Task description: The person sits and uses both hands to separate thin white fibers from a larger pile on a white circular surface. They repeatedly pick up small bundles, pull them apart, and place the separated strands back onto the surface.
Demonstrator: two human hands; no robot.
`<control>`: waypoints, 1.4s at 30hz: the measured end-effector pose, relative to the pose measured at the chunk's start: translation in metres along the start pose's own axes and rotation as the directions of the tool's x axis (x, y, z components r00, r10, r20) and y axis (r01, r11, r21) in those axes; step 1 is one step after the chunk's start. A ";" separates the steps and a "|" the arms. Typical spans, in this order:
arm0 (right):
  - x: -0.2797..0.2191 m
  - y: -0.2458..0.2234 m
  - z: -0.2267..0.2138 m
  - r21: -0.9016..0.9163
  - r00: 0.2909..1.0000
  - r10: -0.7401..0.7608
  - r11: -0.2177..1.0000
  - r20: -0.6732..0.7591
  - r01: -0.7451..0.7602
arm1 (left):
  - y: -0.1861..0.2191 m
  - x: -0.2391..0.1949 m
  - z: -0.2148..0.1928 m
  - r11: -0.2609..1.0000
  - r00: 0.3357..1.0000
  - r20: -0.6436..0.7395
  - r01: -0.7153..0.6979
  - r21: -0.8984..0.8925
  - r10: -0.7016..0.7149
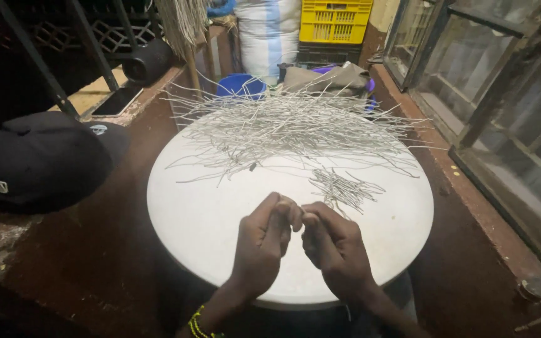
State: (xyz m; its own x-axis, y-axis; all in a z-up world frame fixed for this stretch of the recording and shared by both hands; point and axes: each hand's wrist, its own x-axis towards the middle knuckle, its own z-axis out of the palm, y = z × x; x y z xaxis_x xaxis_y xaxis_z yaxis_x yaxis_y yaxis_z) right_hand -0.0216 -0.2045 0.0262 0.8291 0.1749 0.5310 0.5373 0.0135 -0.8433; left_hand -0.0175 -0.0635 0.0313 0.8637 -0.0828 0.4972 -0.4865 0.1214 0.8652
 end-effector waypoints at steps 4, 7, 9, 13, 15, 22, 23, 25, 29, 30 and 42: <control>-0.006 0.006 -0.019 0.144 0.997 0.075 0.986 0.036 -0.080 | -0.007 -0.001 -0.003 0.987 0.989 0.015 0.151 -0.062 -0.150; -0.018 0.011 -0.050 0.267 0.966 0.257 0.931 0.004 -0.249 | -0.006 0.002 -0.007 0.971 0.992 0.056 0.124 -0.203 -0.115; -0.032 0.031 -0.082 0.443 0.961 0.267 0.871 -0.064 -0.213 | 0.004 0.007 -0.009 0.999 0.991 0.137 0.001 -0.047 0.006; -0.053 0.031 -0.113 0.590 0.957 0.236 0.802 -0.168 -0.094 | -0.033 0.039 0.002 0.904 0.930 0.285 -0.314 0.289 0.232; -0.062 0.033 -0.121 0.506 0.899 0.299 0.856 -0.320 -0.104 | -0.063 0.062 0.014 0.719 0.821 0.503 -0.520 0.461 0.271; -0.086 0.053 -0.135 0.469 0.843 0.424 0.849 -0.330 -0.244 | -0.160 0.155 0.070 0.668 0.764 0.645 -0.494 0.557 0.027; -0.088 0.055 -0.136 0.493 0.873 0.378 0.848 -0.307 -0.194 | -0.182 0.166 0.072 0.596 0.719 0.693 -0.582 0.552 0.060; -0.090 0.054 -0.137 0.515 0.894 0.332 0.846 -0.300 -0.141 | -0.207 0.177 0.070 0.526 0.658 0.748 -0.668 0.526 0.089; -0.088 0.055 -0.140 0.512 0.898 0.335 0.845 -0.284 -0.154 | -0.197 0.162 0.038 0.539 0.717 0.680 -0.636 0.552 0.150; -0.088 0.059 -0.143 0.502 0.904 0.331 0.849 -0.270 -0.161 | -0.189 0.155 0.028 0.575 0.775 0.597 -0.591 0.566 0.209; -0.016 0.006 -0.068 -0.337 0.950 0.155 0.940 0.272 -0.057 | -0.044 0.016 -0.008 0.467 0.678 0.686 -0.712 0.524 0.265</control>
State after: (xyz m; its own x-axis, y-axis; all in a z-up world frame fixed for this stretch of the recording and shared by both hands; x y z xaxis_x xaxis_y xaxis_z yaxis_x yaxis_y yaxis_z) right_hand -0.0212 -0.2738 0.0179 0.8286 0.4361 0.3510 0.5098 -0.3289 -0.7949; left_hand 0.0189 -0.0625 0.0004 0.3663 -0.7023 0.6104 -0.9115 -0.4028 0.0836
